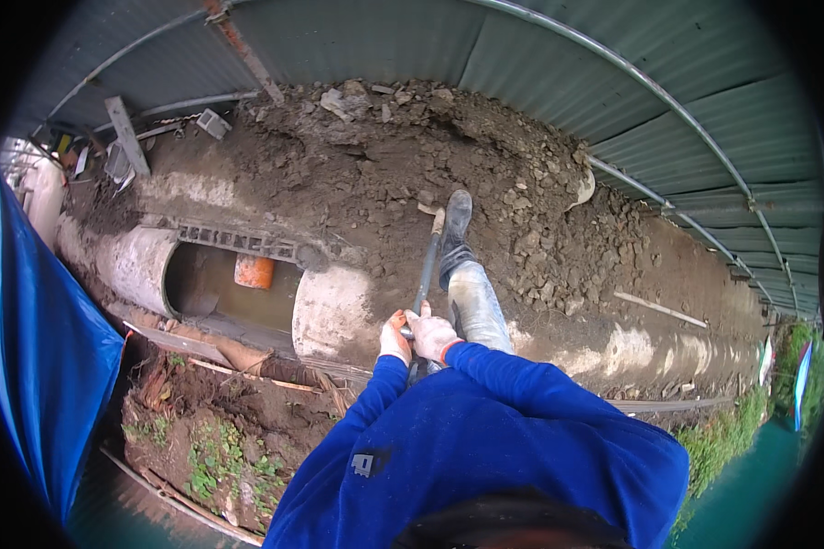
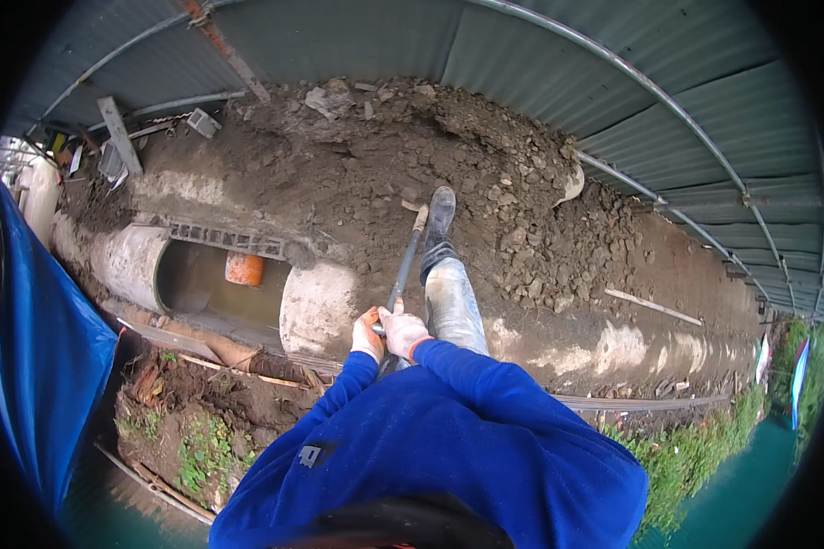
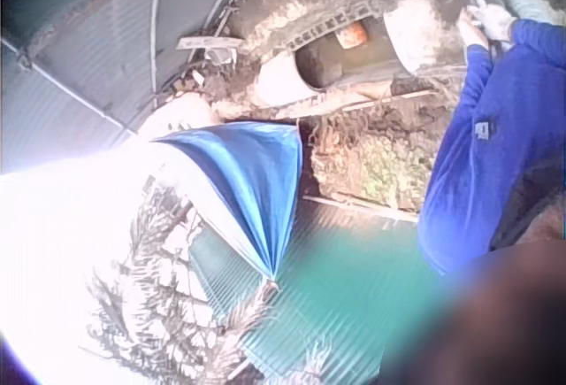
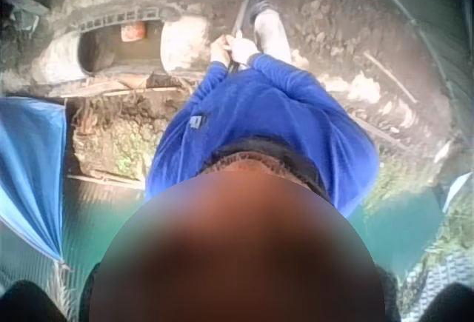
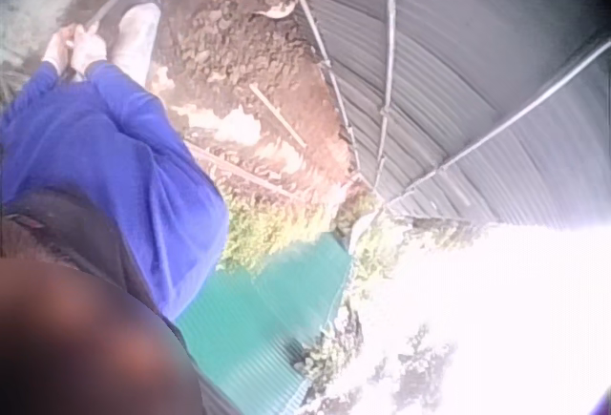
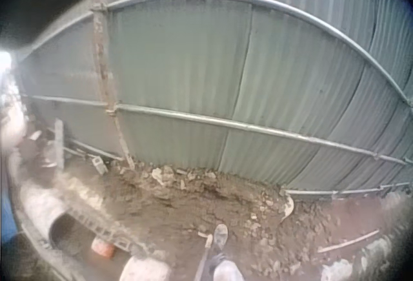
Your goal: The person uses a shovel to dig soil from a trench and repeatedly throws it onto a pile under a corrugated metal shelter. The person wears gloves and boots while working near a concrete pipe and scattered debris.
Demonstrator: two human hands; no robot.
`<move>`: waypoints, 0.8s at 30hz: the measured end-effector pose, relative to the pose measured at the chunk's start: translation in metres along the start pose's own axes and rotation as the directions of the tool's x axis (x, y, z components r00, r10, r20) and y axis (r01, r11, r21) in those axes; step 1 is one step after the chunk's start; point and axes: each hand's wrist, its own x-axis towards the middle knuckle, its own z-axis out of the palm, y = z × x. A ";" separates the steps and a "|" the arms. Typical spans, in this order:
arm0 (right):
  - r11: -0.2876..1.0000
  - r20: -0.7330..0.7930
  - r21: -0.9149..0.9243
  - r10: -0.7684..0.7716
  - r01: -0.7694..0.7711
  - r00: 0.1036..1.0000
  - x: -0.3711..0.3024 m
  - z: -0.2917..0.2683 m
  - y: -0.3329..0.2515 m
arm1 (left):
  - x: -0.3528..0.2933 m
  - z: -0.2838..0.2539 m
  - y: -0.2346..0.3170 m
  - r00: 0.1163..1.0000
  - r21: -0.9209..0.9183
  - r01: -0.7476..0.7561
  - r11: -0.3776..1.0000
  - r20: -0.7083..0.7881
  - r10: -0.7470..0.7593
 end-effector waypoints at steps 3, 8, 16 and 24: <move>1.000 0.032 0.022 0.014 -0.015 0.999 0.015 -0.027 -0.004 | 0.001 0.029 0.022 0.999 -0.094 0.010 0.996 0.032 -0.007; 0.998 -0.174 -0.052 -0.055 0.046 0.983 0.068 -0.137 0.024 | 0.011 0.144 0.045 0.886 -0.246 -0.289 0.925 0.298 0.356; 0.994 -0.261 -0.038 -0.106 0.100 0.960 0.065 -0.051 -0.010 | 0.019 0.100 0.046 0.964 -0.127 -0.253 0.959 0.049 0.260; 0.968 -0.241 -0.039 -0.251 0.249 0.937 0.040 0.093 0.007 | 0.032 -0.021 -0.043 0.938 0.392 -0.142 0.909 -0.241 0.250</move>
